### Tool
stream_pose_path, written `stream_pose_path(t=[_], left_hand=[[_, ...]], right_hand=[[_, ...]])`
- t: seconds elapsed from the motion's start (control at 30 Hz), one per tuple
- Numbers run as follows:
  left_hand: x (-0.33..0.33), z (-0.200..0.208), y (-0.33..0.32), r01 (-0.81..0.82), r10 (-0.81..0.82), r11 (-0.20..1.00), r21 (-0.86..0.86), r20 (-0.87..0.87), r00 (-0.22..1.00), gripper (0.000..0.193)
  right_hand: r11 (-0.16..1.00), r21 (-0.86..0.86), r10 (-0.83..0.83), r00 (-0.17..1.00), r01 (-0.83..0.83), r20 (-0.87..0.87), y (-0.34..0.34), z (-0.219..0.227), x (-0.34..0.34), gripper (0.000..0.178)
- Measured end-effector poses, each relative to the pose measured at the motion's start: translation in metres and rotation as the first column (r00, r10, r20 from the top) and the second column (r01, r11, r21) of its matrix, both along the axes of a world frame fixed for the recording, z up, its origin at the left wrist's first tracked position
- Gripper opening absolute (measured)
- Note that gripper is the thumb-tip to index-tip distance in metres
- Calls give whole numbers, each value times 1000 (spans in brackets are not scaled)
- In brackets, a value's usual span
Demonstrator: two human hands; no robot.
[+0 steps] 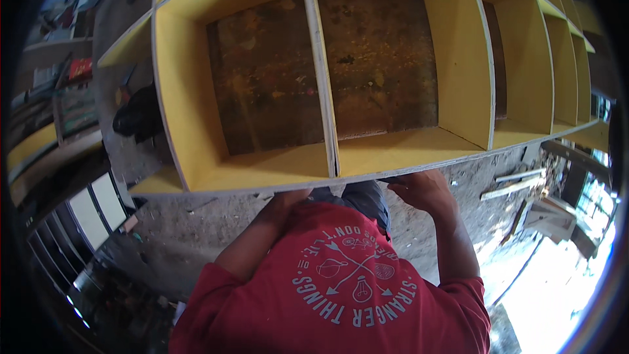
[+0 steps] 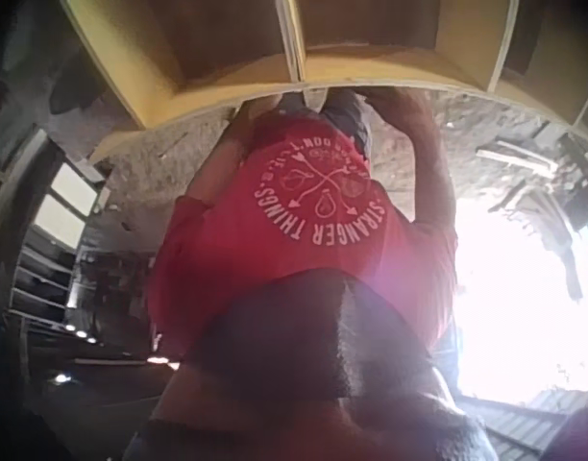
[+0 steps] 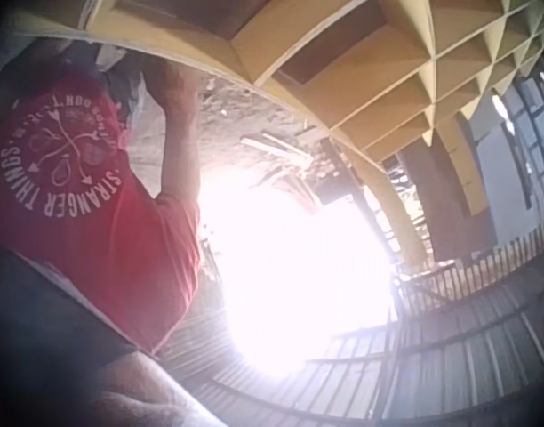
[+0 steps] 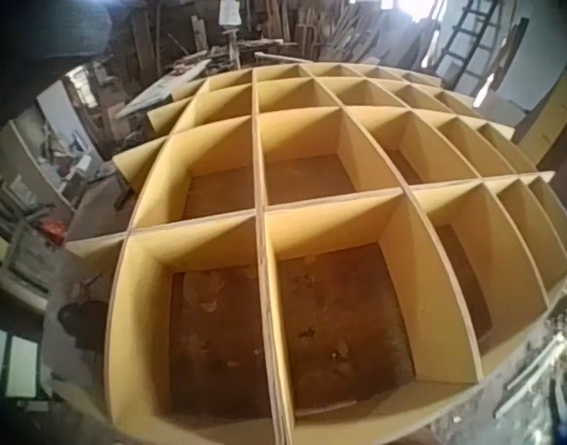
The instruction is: The person attaches wooden strips to the edges of a shelf frame by positioning the wood pieces by hand and hammering in nails with a hammer.
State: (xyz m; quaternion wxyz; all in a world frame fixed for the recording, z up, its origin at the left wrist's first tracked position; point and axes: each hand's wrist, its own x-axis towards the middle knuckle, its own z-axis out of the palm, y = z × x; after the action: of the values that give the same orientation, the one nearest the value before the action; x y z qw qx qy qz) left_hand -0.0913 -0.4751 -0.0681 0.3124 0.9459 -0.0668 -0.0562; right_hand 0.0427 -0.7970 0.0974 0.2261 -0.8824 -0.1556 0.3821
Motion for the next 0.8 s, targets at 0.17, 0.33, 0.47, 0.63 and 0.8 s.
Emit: stream_pose_path(t=[0.17,0.33,0.47,0.63,0.8], left_hand=[[49,25,-23,-445,-44,673,-591,-632,773,17],[44,25,-43,-511,130,501,-698,-523,842,10],[40,16,-50,-587,176,431,-685,-575,799,11],[43,22,-59,-621,185,495,-608,-625,759,18],[45,27,-53,-601,172,484,-636,-605,778,15]], right_hand=[[998,-56,31,994,-37,-104,-24,17,4,34],[990,-74,120,993,-119,12,-45,27,-9,33],[979,-91,183,983,-180,25,-49,37,-18,33],[964,-37,263,964,-262,38,-53,31,-21,35],[932,-65,358,934,-357,9,-41,24,-10,38]])
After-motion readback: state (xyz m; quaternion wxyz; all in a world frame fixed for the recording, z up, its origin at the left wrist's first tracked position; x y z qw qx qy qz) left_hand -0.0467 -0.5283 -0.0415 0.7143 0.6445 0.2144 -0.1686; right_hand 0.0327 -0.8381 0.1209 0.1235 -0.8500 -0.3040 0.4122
